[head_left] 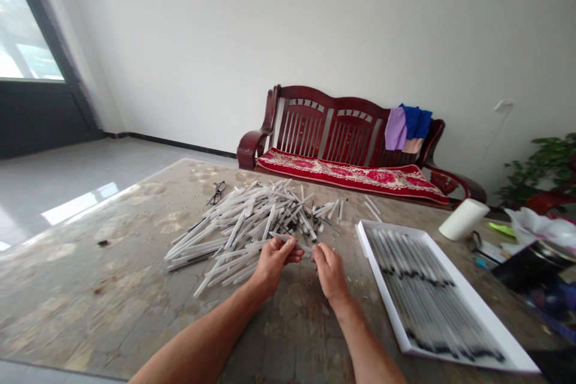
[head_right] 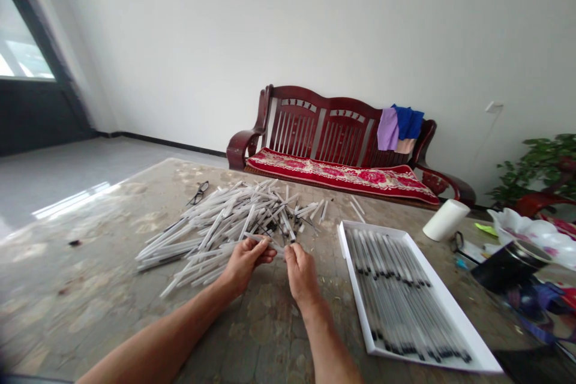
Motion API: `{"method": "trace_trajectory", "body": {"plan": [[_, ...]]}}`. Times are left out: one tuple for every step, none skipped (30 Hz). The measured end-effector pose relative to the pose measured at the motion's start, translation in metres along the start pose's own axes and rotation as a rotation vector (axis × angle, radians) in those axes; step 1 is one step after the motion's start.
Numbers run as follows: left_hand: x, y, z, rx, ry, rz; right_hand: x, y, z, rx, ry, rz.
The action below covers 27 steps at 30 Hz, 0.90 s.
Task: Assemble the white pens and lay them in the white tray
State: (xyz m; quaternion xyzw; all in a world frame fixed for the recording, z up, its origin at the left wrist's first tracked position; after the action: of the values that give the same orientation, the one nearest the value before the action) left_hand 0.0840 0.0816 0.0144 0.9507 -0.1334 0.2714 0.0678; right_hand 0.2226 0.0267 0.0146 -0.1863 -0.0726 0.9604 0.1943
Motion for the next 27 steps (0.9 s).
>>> {"method": "trace_trajectory", "body": {"plan": [[0.000,0.000,0.000,-0.002,-0.003,0.013,0.002,0.000,0.000,0.033,-0.031,0.010],[0.000,-0.001,0.000,-0.001,-0.007,0.024,0.004,0.001,-0.001,0.081,-0.073,0.026],[0.000,-0.001,0.000,-0.002,-0.015,0.034,0.006,0.000,-0.002,0.130,-0.112,0.037],[0.000,-0.002,0.001,-0.008,-0.034,0.040,0.006,-0.001,-0.002,0.163,-0.135,0.036],[0.000,-0.003,0.001,-0.014,-0.068,0.049,0.005,-0.002,-0.003,0.169,-0.131,0.018],[0.000,-0.004,0.001,-0.015,-0.123,0.057,0.003,-0.004,-0.003,0.148,-0.096,-0.026],[-0.001,-0.004,0.001,0.000,-0.200,0.062,-0.001,-0.006,-0.003,0.103,-0.035,-0.094],[-0.002,-0.004,0.000,0.041,-0.299,0.062,-0.007,-0.008,-0.003,0.044,0.042,-0.175],[-0.003,-0.003,-0.002,0.113,-0.409,0.055,-0.012,-0.009,-0.003,-0.017,0.123,-0.256],[-0.004,-0.002,-0.004,0.217,-0.523,0.039,-0.016,-0.010,-0.002,-0.070,0.197,-0.317],[-0.005,0.000,-0.008,0.340,-0.630,0.022,-0.020,-0.009,-0.002,-0.113,0.253,-0.348],[-0.006,0.002,-0.011,0.465,-0.725,0.002,-0.022,-0.007,-0.002,-0.149,0.287,-0.342],[-0.007,0.004,-0.014,0.556,-0.821,0.009,-0.022,-0.005,-0.001,-0.183,0.303,-0.305],[-0.007,0.006,-0.017,0.624,-0.909,0.027,-0.022,-0.002,0.000,-0.214,0.300,-0.258],[-0.007,0.007,-0.019,0.665,-0.988,0.054,-0.020,0.001,0.002,-0.236,0.279,-0.205],[-0.007,0.008,-0.021,0.682,-1.054,0.085,-0.019,0.003,0.004,-0.240,0.238,-0.150],[-0.007,0.009,-0.022,0.687,-1.097,0.107,-0.018,0.003,0.005,-0.219,0.180,-0.102],[-0.007,0.009,-0.022,0.687,-1.115,0.114,-0.018,0.001,0.007,-0.177,0.116,-0.066],[-0.007,0.009,-0.022,0.685,-1.106,0.103,-0.020,-0.003,0.008,-0.124,0.064,-0.044],[-0.007,0.008,-0.021,0.682,-1.070,0.078,-0.022,-0.010,0.008,-0.077,0.050,-0.038],[-0.006,0.007,-0.020,0.674,-1.010,0.043,-0.025,-0.018,0.007,-0.048,0.092,-0.049],[-0.006,0.006,-0.019,0.656,-0.929,0.001,-0.029,-0.028,0.006,-0.043,0.192,-0.070],[-0.005,0.005,-0.017,0.619,-0.834,-0.036,-0.032,-0.038,0.005,-0.063,0.352,-0.079],[-0.004,0.004,-0.015,0.564,-0.729,-0.063,-0.034,-0.048,0.003,-0.091,0.533,-0.064],[-0.003,0.002,-0.012,0.496,-0.618,-0.079,-0.034,-0.057,0.000,-0.121,0.697,-0.032],[-0.002,0.000,-0.011,0.420,-0.509,-0.082,-0.034,-0.065,-0.003,-0.147,0.822,0.012],[0.000,-0.001,-0.009,0.345,-0.404,-0.077,-0.033,-0.071,-0.006,-0.165,0.904,0.059]]}}
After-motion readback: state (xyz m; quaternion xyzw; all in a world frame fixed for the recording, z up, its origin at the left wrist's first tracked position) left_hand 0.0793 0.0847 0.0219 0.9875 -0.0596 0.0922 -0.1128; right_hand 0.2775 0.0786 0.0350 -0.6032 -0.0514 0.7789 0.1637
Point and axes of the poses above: each hand's wrist, its own y-axis away from the middle knuckle, its own x-axis out of the palm, z = x × y, the point moved 1 cm from there along -y, towards the middle knuckle, and after that the axes turned 3 degrees about x, right-handed, at the moved point
